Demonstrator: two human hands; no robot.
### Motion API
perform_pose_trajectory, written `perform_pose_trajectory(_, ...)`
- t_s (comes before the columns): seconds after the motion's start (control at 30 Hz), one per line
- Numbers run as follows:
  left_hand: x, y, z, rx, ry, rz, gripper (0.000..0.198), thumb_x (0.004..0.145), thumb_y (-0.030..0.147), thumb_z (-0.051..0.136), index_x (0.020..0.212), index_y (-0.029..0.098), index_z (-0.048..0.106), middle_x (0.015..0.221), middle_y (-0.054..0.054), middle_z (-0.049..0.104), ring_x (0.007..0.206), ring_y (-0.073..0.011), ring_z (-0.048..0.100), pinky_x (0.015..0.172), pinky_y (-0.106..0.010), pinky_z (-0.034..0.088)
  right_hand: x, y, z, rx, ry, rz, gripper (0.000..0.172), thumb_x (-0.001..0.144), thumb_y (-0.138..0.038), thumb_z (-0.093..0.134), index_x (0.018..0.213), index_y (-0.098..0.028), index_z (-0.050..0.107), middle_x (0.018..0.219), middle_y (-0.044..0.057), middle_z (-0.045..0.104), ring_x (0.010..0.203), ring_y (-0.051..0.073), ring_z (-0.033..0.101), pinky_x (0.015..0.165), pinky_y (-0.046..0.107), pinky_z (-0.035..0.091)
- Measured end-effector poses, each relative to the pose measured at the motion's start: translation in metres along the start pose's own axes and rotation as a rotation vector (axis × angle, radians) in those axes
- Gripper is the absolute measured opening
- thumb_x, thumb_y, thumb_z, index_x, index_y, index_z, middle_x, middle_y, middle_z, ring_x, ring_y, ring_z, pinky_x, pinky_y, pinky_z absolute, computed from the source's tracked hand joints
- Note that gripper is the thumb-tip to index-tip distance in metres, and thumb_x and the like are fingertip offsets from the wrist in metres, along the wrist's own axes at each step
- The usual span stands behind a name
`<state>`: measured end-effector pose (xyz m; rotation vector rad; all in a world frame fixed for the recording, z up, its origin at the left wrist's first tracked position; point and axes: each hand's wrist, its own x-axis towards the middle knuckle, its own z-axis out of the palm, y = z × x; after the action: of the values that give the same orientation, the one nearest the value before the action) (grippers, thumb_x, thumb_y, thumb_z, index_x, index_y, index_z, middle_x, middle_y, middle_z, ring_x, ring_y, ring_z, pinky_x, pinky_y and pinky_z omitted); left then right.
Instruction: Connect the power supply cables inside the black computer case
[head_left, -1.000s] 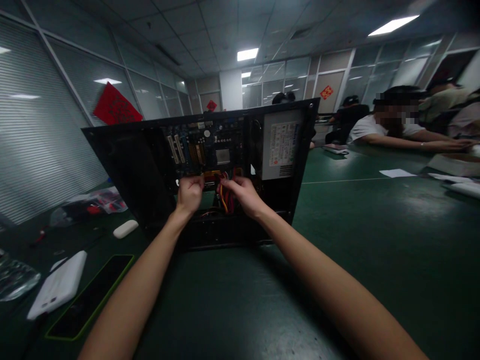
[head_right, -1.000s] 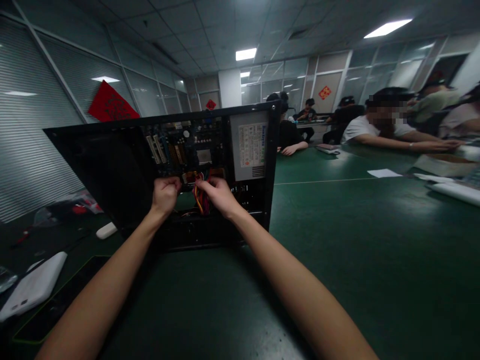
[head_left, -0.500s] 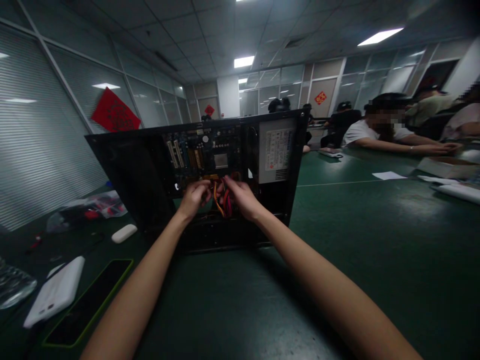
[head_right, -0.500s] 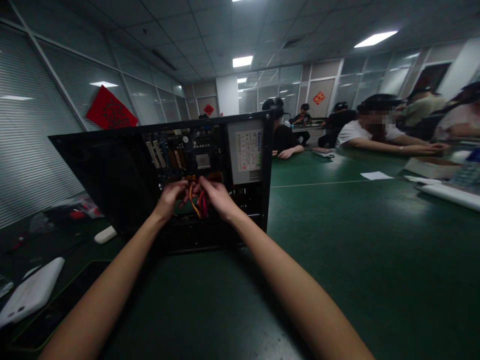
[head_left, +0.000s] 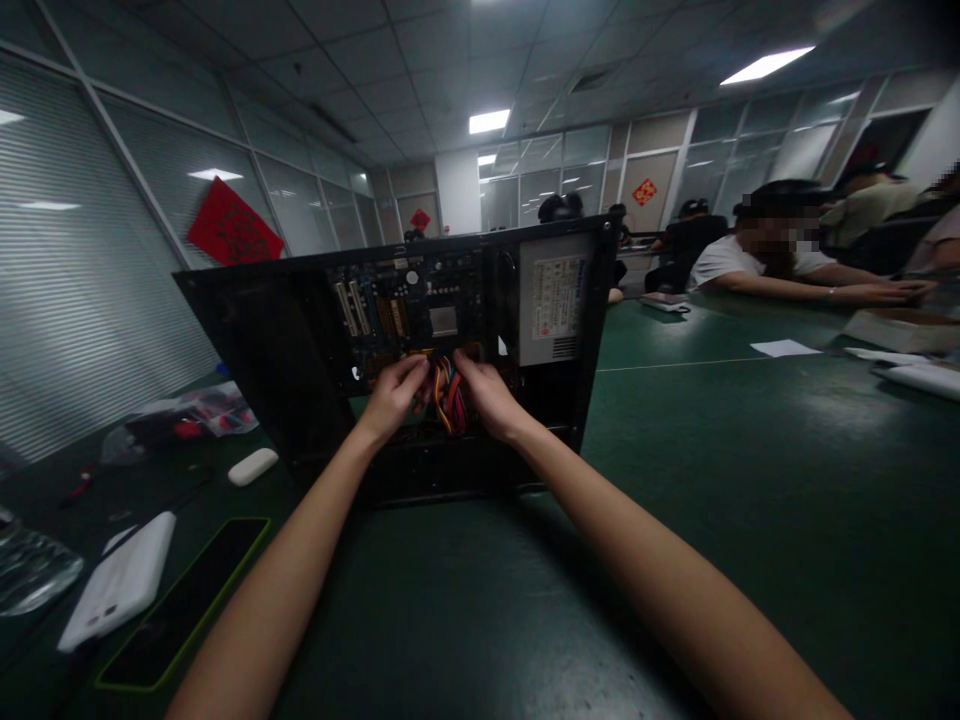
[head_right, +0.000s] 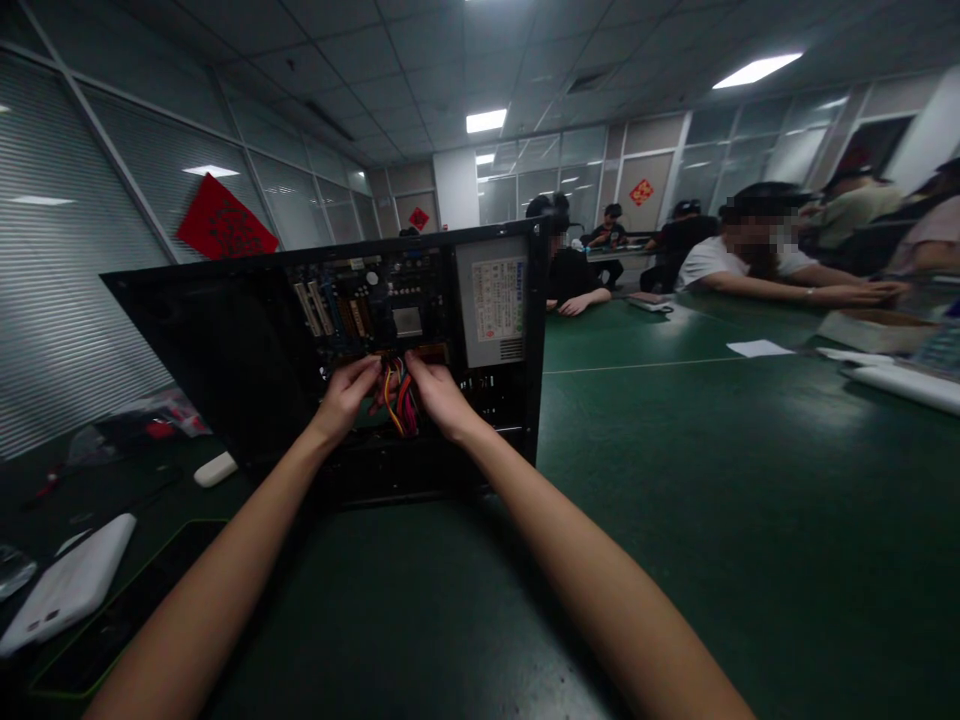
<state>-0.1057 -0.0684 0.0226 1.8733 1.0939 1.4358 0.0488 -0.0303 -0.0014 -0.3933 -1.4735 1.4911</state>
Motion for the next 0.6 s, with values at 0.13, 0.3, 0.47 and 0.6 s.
perform_pose_trajectory(0.13,0.001,-0.002,0.000,0.015,-0.001,0.014,0.044,0.087,0.060,0.061,0.073,0.019,0.057,0.059,0.001,0.052,0.048,-0.0112,0.043,0.042,-0.024,0.033,0.000,0.000,0.000,0.009,0.010,-0.001,0.067,0.073,-0.083,0.059,0.073,-0.016,0.068,0.069,0.006,0.070,0.065,0.017,0.064,0.059,0.027,0.046)
perform_pose_trajectory(0.3,0.002,-0.009,0.000,0.082,0.023,0.044,0.045,0.091,0.062,0.056,0.078,0.019,0.058,0.064,0.001,0.054,0.049,-0.0108,0.044,0.043,-0.024,0.031,0.001,0.002,0.000,0.010,0.015,0.003,0.066,0.074,-0.082,0.059,0.070,-0.016,0.068,0.068,0.005,0.069,0.058,0.015,0.059,0.057,0.027,0.045)
perform_pose_trajectory(0.47,0.003,-0.011,0.001,0.088,0.038,0.035,0.044,0.091,0.062,0.056,0.086,0.019,0.060,0.062,0.003,0.053,0.044,-0.0103,0.042,0.042,-0.024,0.031,0.000,0.003,-0.001,-0.009,0.006,0.003,0.065,0.075,-0.081,0.059,0.071,-0.017,0.067,0.065,0.004,0.068,0.053,0.014,0.057,0.052,0.026,0.044)
perform_pose_trajectory(0.6,0.003,-0.011,0.001,0.085,0.053,0.042,0.043,0.090,0.061,0.059,0.087,0.018,0.064,0.062,0.003,0.052,0.044,-0.0097,0.042,0.043,-0.024,0.031,-0.002,0.000,0.000,-0.045,-0.020,0.003,0.066,0.077,-0.081,0.055,0.072,-0.017,0.067,0.065,0.005,0.068,0.056,0.015,0.060,0.052,0.026,0.045)
